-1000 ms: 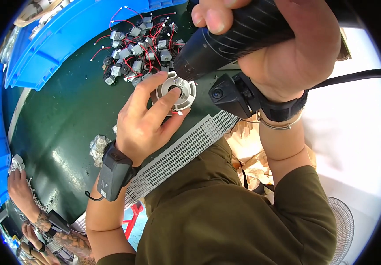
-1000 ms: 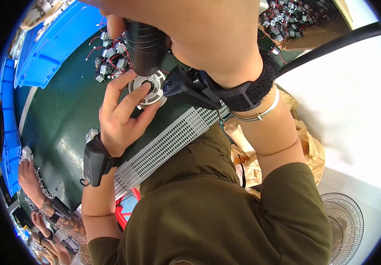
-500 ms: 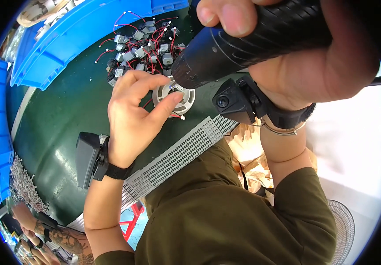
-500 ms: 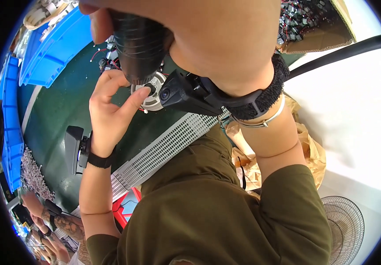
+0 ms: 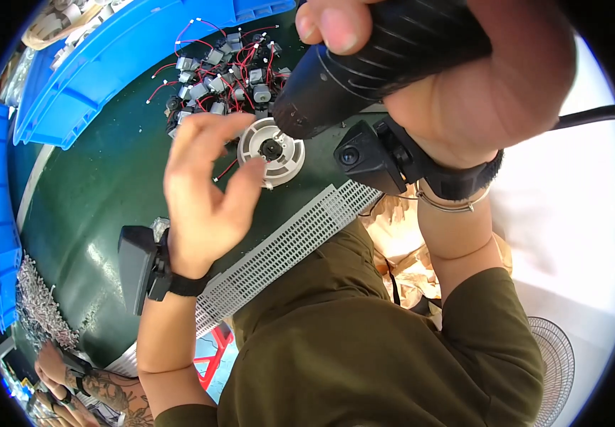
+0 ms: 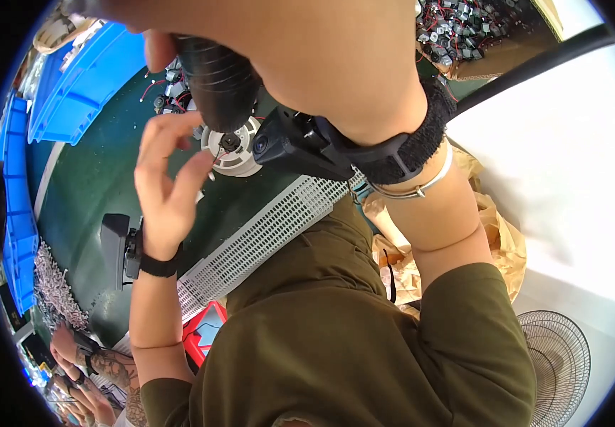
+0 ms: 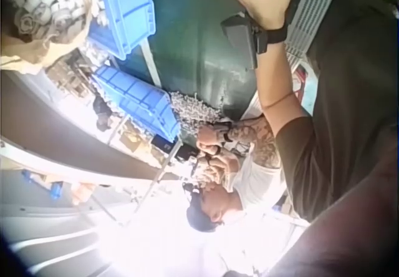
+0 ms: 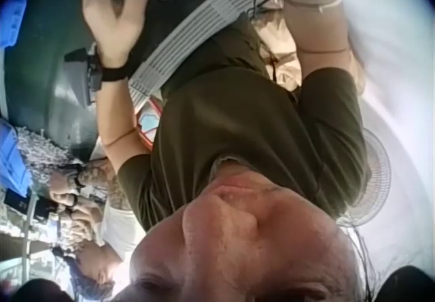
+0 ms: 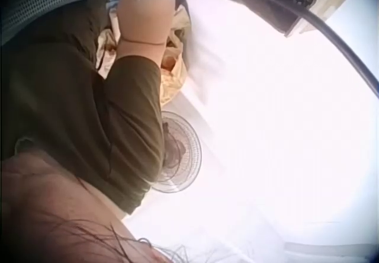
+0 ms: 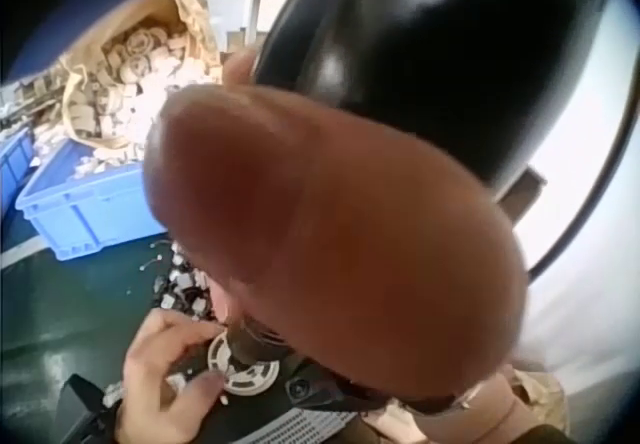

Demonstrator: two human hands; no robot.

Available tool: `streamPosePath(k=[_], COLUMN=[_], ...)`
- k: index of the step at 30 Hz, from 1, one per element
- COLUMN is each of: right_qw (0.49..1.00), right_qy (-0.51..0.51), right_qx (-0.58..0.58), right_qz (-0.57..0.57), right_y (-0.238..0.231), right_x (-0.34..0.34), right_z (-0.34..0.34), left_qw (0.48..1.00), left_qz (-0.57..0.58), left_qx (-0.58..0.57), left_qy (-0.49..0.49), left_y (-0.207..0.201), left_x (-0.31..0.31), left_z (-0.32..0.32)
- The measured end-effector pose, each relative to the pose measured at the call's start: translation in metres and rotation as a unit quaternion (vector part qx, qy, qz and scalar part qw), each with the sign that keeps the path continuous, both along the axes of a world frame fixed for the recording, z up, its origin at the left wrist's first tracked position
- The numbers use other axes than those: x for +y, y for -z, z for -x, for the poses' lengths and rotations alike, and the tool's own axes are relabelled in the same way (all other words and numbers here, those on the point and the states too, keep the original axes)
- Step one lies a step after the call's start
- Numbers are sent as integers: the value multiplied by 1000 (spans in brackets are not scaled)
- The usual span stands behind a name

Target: The person picks up a motor and a plastic housing, inserts the motor into the housing, and secures it using a power screwdriver before repeating the process.

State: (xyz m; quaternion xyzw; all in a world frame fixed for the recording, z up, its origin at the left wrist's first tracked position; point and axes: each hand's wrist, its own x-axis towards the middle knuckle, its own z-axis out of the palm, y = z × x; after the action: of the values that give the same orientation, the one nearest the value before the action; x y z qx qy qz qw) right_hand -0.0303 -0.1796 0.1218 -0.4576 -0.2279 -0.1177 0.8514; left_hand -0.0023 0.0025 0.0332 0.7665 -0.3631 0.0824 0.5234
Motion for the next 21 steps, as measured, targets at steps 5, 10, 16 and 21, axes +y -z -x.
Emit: streamPosePath(k=[5, 10, 16, 21], right_qw=[1000, 999, 985, 953], right_qy=[-9, -22, -94, -162], right_qx=[15, 30, 119, 207], right_qz=[-10, -20, -87, -153], right_y=[2, 4, 4, 4], right_x=[-3, -1, -3, -6], right_z=[-4, -3, -7, -8], left_qw=[999, 996, 999, 988], left_qz=[18, 13, 35, -124], left_qx=[46, 80, 31, -64], left_qy=[-15, -45, 19, 66], left_y=[2, 1, 5, -1], left_x=[12, 14, 19, 10], left_z=[0, 4, -6, -2])
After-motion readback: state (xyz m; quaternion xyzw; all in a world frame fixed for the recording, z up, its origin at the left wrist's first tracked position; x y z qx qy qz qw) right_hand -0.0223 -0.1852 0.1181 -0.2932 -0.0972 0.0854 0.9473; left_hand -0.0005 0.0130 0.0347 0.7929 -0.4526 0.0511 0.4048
